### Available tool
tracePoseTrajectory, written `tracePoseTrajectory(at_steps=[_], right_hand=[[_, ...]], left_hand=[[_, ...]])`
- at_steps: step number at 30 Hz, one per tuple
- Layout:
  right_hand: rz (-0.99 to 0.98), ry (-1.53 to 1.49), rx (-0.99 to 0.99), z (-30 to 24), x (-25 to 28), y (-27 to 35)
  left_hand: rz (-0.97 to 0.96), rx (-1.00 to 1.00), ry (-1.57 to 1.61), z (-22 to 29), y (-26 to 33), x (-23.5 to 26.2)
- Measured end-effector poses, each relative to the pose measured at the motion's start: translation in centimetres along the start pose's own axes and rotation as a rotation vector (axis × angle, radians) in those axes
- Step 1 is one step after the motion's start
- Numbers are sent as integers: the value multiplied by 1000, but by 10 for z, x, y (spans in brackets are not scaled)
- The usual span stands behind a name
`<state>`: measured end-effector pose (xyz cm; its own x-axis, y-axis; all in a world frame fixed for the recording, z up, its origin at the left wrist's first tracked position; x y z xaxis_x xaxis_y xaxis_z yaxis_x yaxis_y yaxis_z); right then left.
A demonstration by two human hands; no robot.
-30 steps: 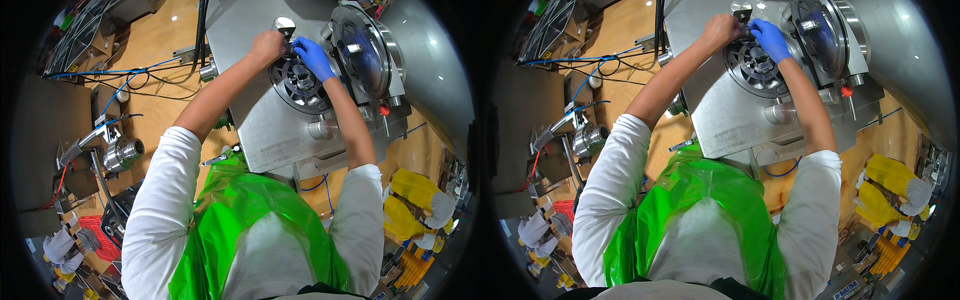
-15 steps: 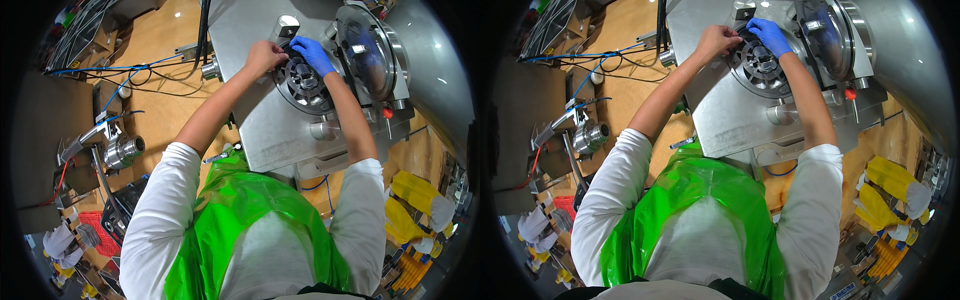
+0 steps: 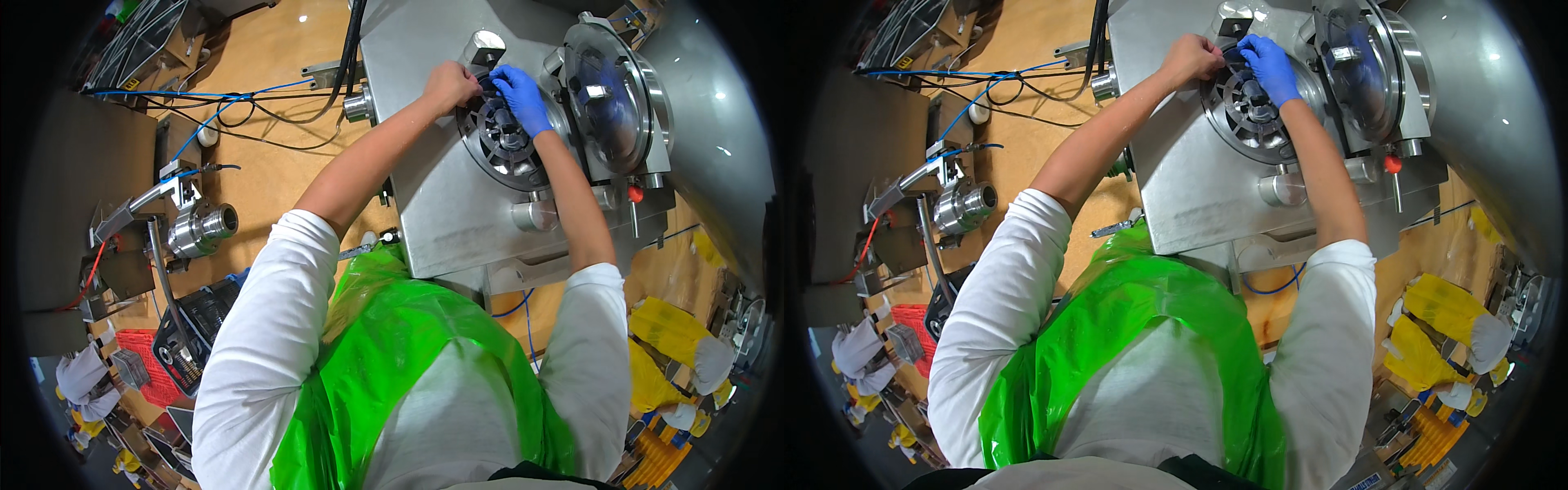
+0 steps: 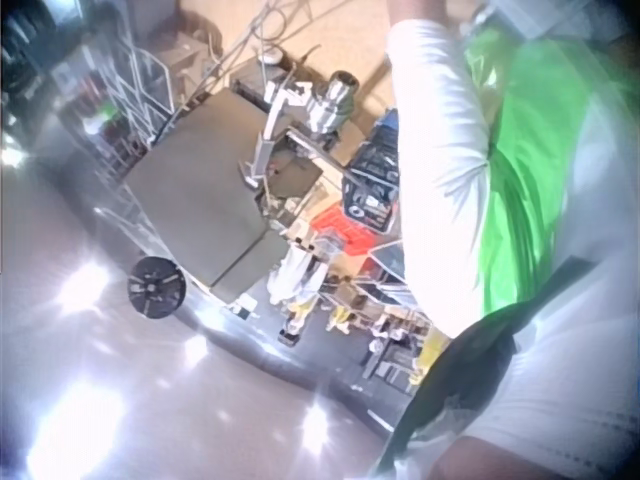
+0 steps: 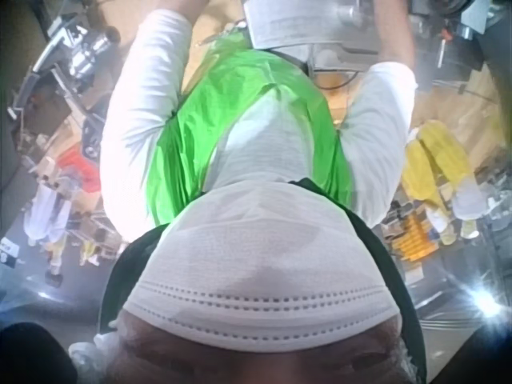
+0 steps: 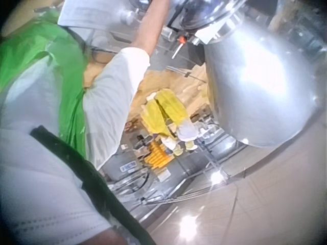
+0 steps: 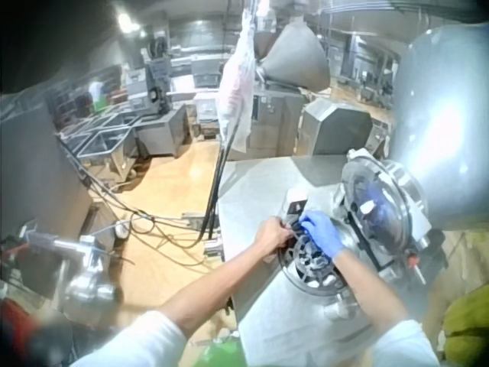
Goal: The person cleans a metal rod with a red cloth and places it in a basket. They then pick up small metal parts from the basket and insert them into a circular opening on a machine, repeating this process several times.
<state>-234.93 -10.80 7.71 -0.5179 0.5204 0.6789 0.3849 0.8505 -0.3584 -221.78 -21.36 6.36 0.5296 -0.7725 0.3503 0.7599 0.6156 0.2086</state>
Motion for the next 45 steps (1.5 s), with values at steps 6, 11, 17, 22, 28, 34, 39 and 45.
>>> tracePoseTrajectory(at_steps=[6, 11, 17, 22, 28, 34, 39, 45], right_hand=[[-95, 166, -96, -23, 6, 12], [-211, 252, 90, -24, -13, 29], [-452, 383, -15, -52, -21, 26], [-422, 414, 34, -43, -24, 28], [-13, 71, -199, -34, 16, 7], [-64, 71, -1, -15, 13, -6], [-122, -1, -34, -4, 1, -1], [-51, 20, -42, 4, 3, 1]], left_hand=[[211, -143, -359, 27, 8, 16], [256, -125, -427, 36, 7, 19], [267, -205, -275, 19, -4, 28], [191, -132, -154, 20, 6, 31], [249, -154, -129, 19, 15, 26], [307, -201, -200, 24, 32, 12], [266, -147, -274, 24, 48, 3], [170, -121, -150, 9, 41, -1]])
Point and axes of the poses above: each hand's wrist, its own y-axis away from the middle knuckle, its own x-axis out of the back of the hand, z = x × y, the point moved 6 cm from there along -y, towards the middle knuckle, and after that the axes turned 3 degrees about x, right-handed, at the moved point
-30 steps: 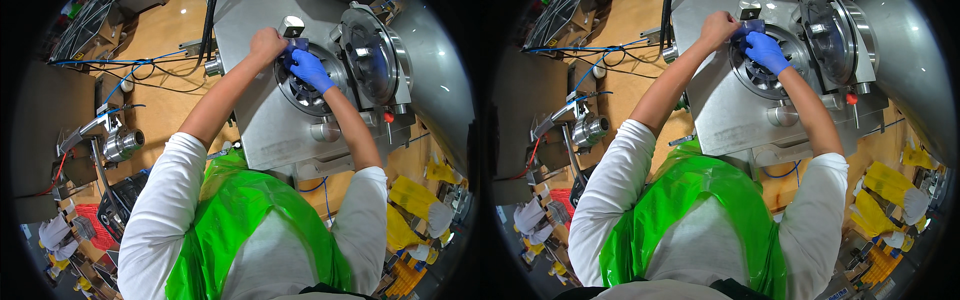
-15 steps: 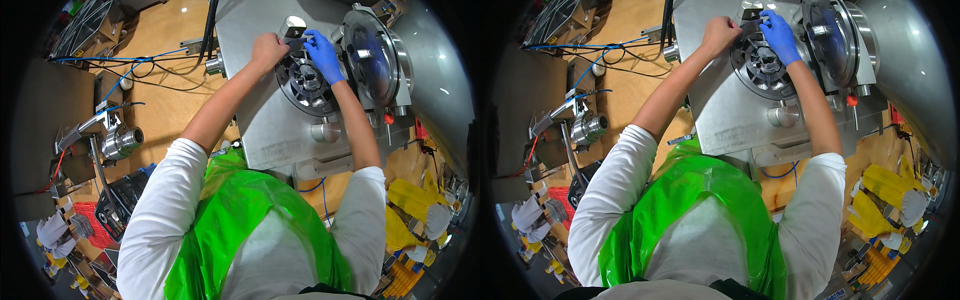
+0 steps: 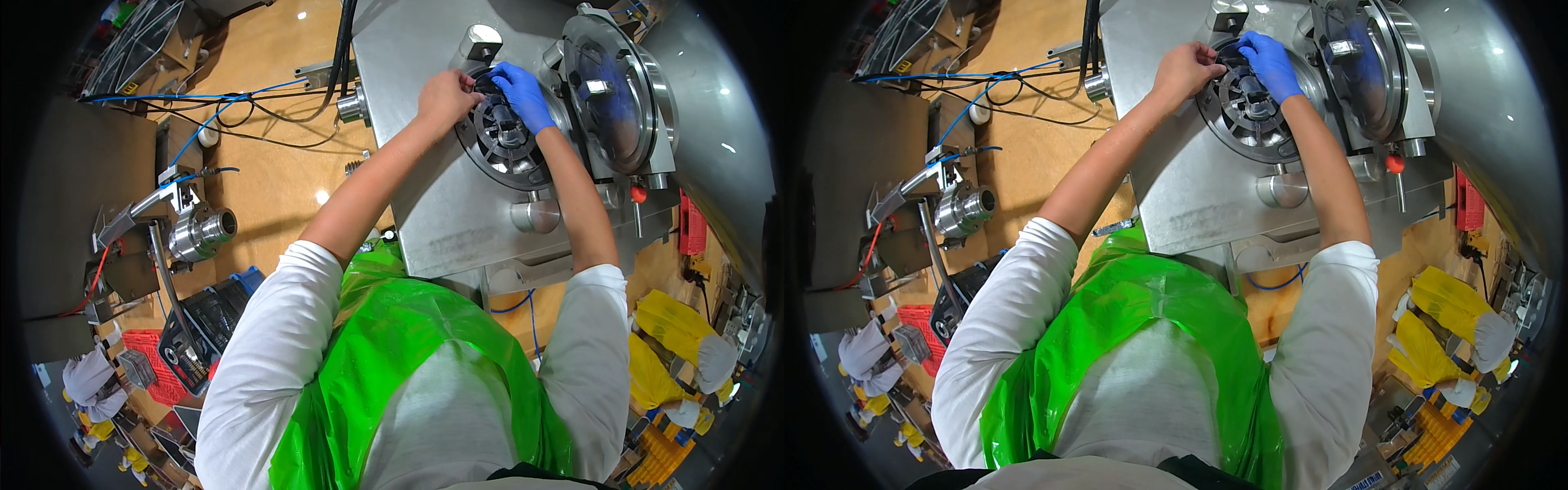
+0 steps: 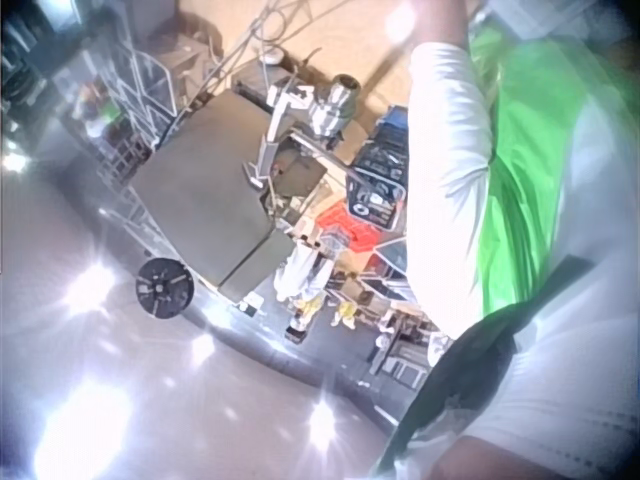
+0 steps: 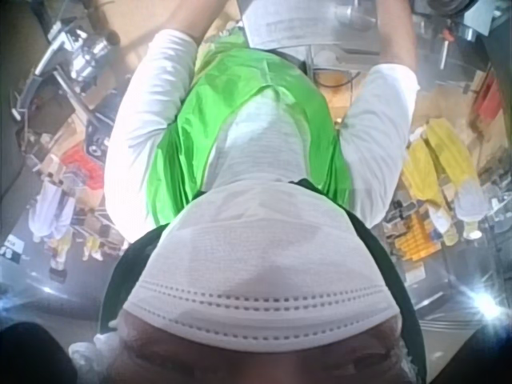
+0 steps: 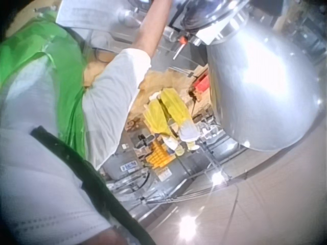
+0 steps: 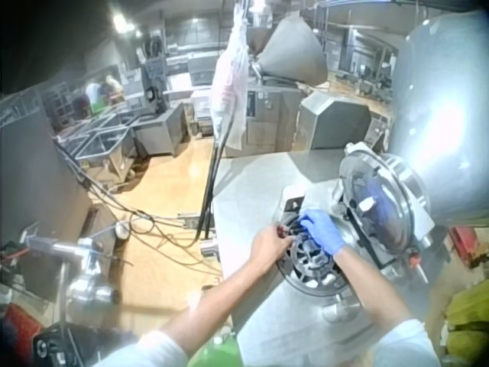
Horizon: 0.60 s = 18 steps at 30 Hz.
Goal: The person cleans a metal rod with a red cloth and places it in a basket. They then pick up small metal parts from the basket and insert them into a circular opening on a machine, repeating this process several times.
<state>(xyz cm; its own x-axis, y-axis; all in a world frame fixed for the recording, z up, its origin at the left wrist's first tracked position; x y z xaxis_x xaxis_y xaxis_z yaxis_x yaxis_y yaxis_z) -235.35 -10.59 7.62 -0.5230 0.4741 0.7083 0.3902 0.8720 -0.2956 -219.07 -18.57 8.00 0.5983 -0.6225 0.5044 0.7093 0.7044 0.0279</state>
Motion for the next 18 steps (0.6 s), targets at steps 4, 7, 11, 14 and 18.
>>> tracePoseTrajectory(at_steps=[4, 7, 11, 14, 18], right_hand=[[22, 40, -75, 8, 1, 1], [28, -19, -69, 5, 0, 3], [51, -139, -135, 13, -2, 8], [31, -203, -183, 16, -4, 10], [-87, -260, -117, 6, -6, 2]], left_hand=[[-86, 53, 141, -9, -9, -7], [-148, 181, 319, -13, -12, -10], [-190, 190, 446, -16, -7, -18], [-183, 209, 447, -16, -4, -18], [-180, 140, 380, -14, 0, -12]])
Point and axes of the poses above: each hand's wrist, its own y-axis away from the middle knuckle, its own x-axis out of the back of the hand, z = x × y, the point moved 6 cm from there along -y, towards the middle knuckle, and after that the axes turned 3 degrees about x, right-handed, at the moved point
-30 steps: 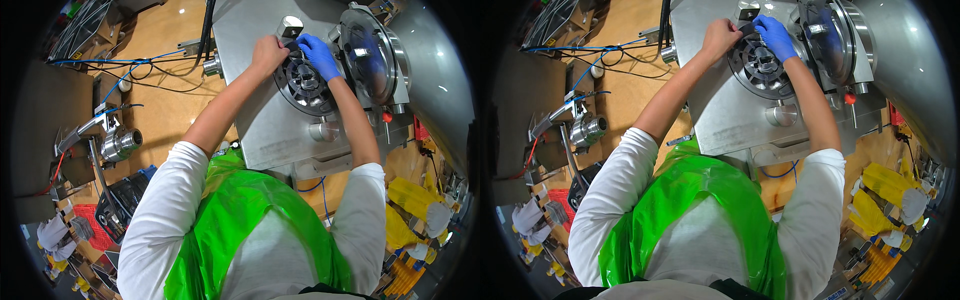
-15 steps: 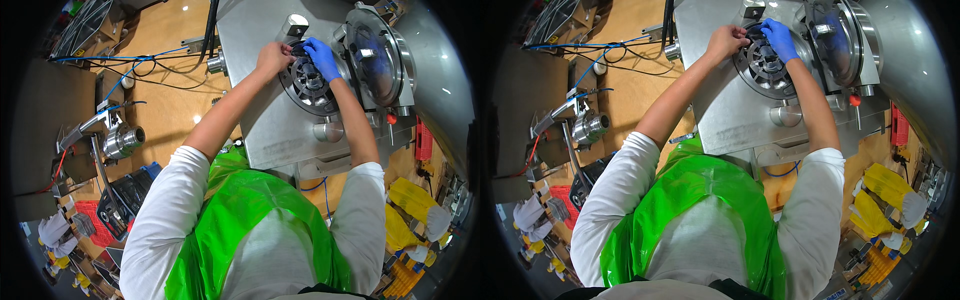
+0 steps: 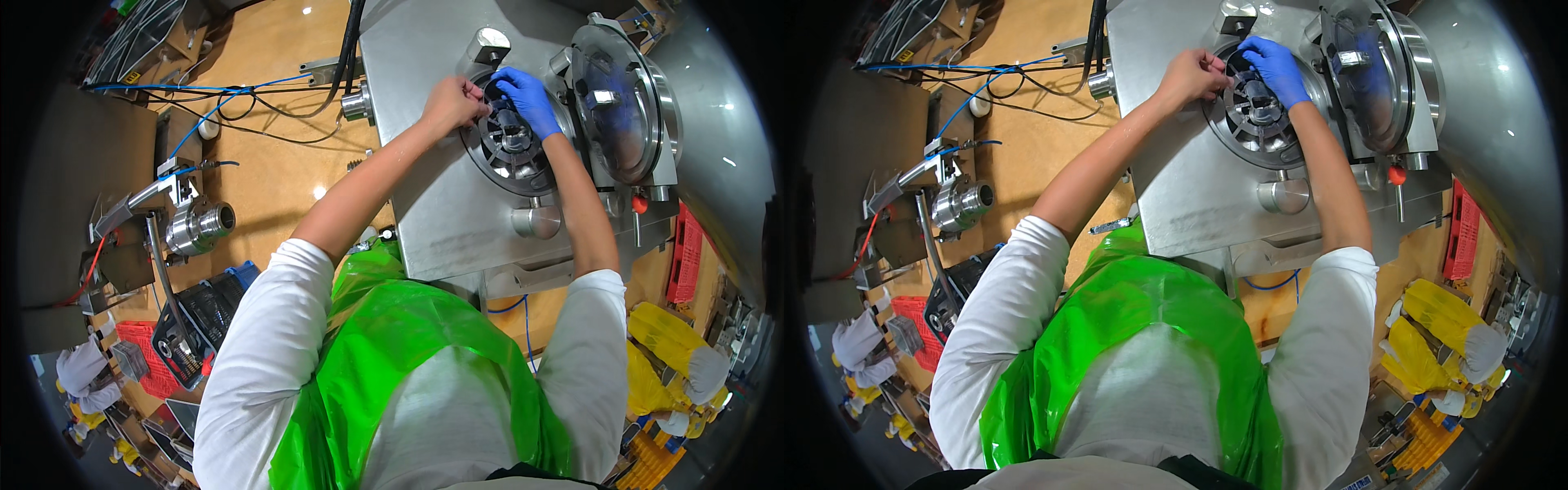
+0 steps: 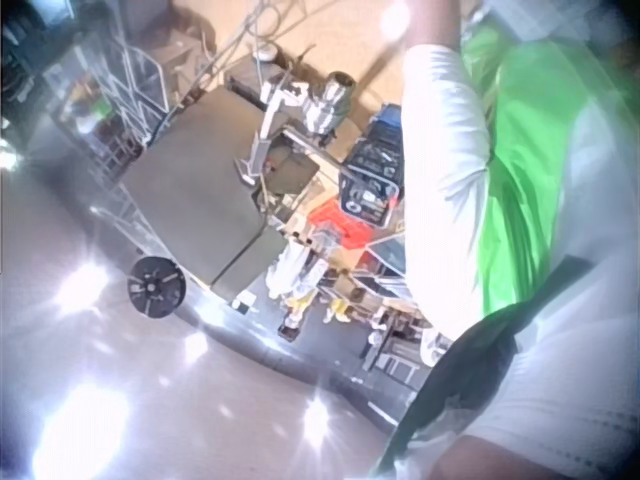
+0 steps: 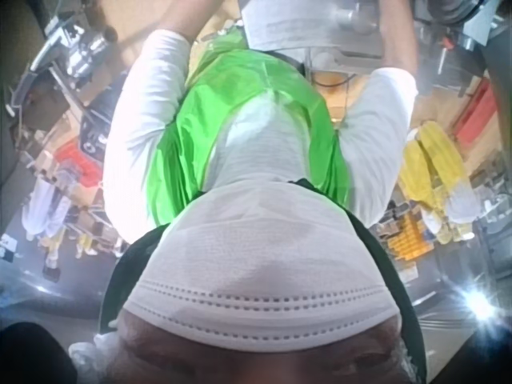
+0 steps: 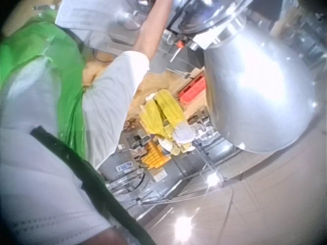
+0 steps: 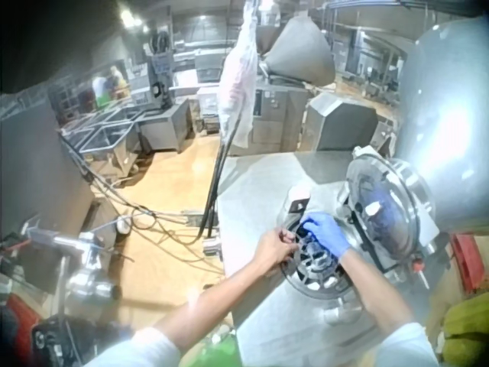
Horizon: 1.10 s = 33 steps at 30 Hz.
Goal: The person cleans a metal rod with a red cloth and places it in a basket. They then pick up small metal parts from the basket and insert them into a circular opening on a machine, repeating this process several times.
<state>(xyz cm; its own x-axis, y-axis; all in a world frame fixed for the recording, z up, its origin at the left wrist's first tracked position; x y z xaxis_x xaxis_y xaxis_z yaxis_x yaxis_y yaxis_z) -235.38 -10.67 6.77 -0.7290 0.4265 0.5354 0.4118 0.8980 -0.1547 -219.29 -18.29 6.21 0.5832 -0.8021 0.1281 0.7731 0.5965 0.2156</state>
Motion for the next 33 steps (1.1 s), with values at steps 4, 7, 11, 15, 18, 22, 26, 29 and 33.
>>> tracePoseTrajectory(at_steps=[4, 7, 11, 15, 18, 22, 26, 29, 33], right_hand=[[-46, 179, 52, -10, 1, -5], [2, 212, 127, -14, 0, 1], [9, 217, 108, -7, 0, 0], [67, 261, 213, -29, 1, -1], [-28, 110, 59, -21, 1, -7], [-48, 142, 63, -14, 1, -3], [-23, 190, 82, -22, 0, -1], [-22, 190, 99, -24, 1, 0], [-46, 308, 153, -27, -1, -4]], left_hand=[[73, -35, -60, 2, 6, 2], [74, -8, 26, -6, 9, -2], [148, -26, 81, -14, 9, -6], [113, -37, 90, -12, 5, 0], [119, -49, 78, -5, 8, -2], [94, -27, -89, 7, 16, 1], [130, -81, -240, 7, 15, 2], [142, -85, -367, 17, 23, 3], [125, -44, -388, 16, 20, 5]])
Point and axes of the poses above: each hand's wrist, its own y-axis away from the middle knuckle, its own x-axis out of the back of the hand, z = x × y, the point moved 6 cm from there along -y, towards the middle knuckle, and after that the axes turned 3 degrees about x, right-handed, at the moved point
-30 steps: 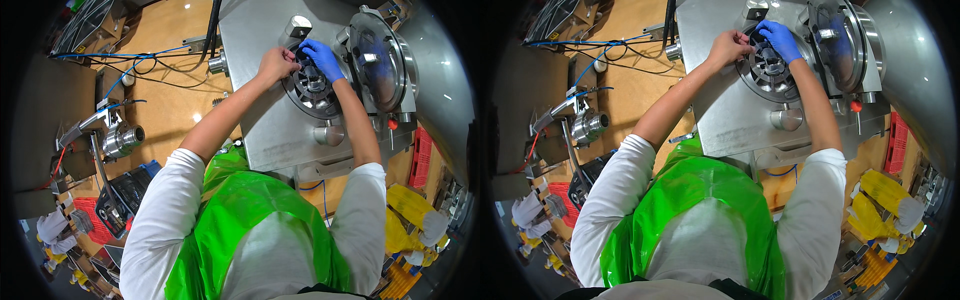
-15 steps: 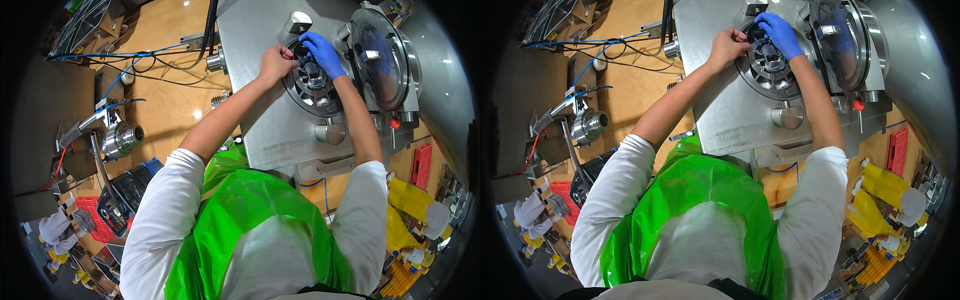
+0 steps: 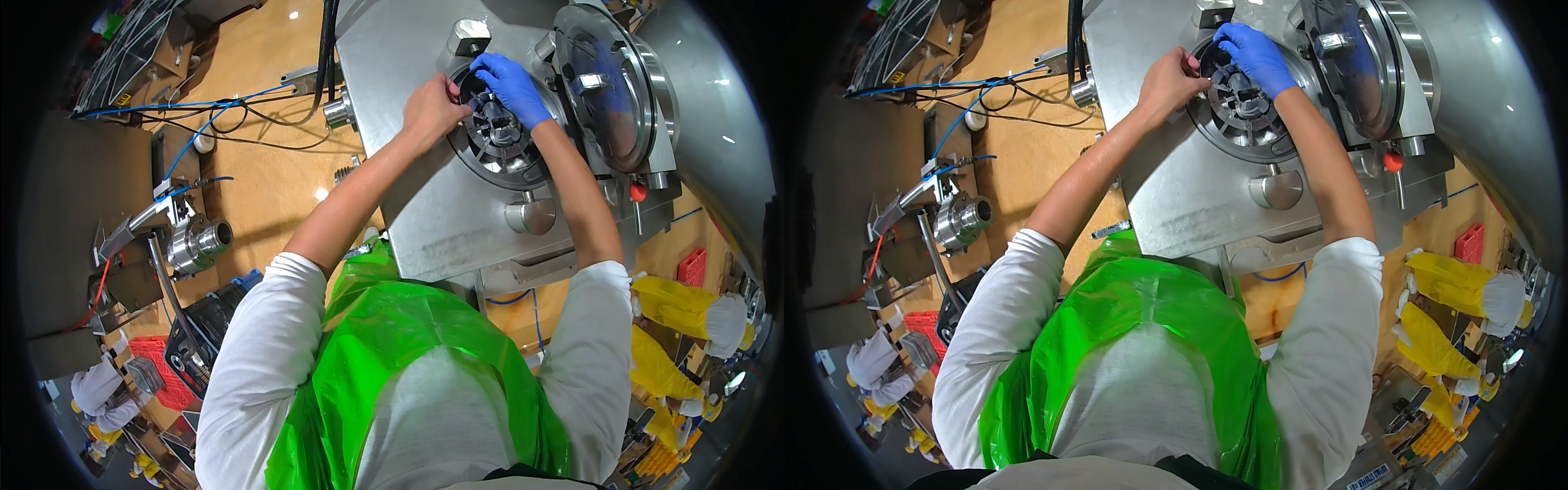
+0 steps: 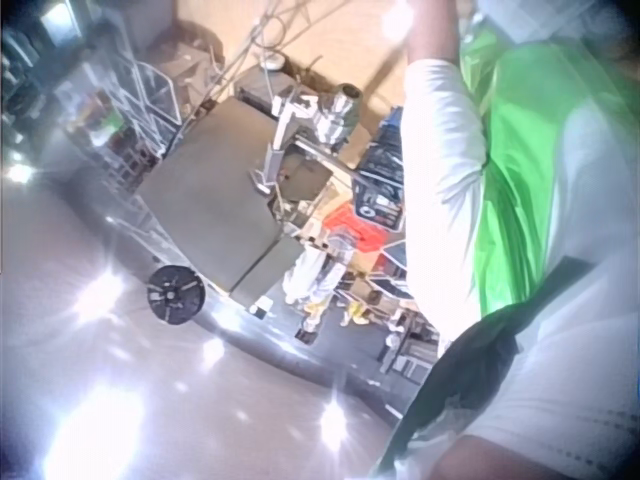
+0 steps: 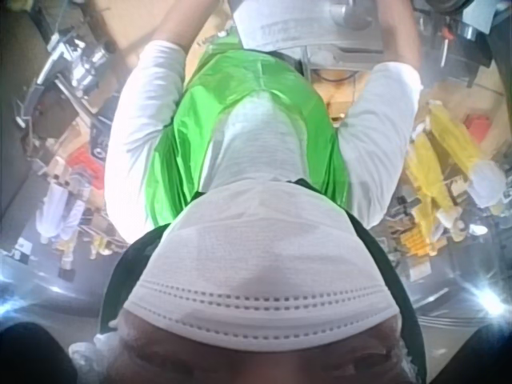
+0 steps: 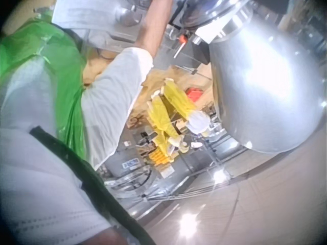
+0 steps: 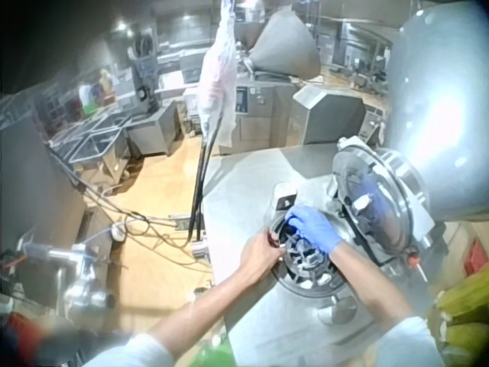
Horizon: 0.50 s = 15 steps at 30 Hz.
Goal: The person cleans a metal rod with a red cloth and places it in a basket. They then pick up small metal parts from the basket and insert them into a circular opening on a machine, repeating this process several times.
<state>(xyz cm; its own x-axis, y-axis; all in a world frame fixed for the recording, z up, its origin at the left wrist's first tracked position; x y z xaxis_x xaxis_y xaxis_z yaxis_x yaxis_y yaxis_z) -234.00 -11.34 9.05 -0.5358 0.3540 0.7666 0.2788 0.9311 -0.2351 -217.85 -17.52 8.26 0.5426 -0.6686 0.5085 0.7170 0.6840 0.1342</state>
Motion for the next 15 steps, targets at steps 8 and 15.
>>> tracePoseTrajectory(at_steps=[8, 15], right_hand=[[-60, 106, 97, 9, -2, -4], [-56, 133, 135, 6, -3, -2]], left_hand=[[16, -20, -59, 3, -2, -7], [25, -45, -67, 12, -1, -9]])
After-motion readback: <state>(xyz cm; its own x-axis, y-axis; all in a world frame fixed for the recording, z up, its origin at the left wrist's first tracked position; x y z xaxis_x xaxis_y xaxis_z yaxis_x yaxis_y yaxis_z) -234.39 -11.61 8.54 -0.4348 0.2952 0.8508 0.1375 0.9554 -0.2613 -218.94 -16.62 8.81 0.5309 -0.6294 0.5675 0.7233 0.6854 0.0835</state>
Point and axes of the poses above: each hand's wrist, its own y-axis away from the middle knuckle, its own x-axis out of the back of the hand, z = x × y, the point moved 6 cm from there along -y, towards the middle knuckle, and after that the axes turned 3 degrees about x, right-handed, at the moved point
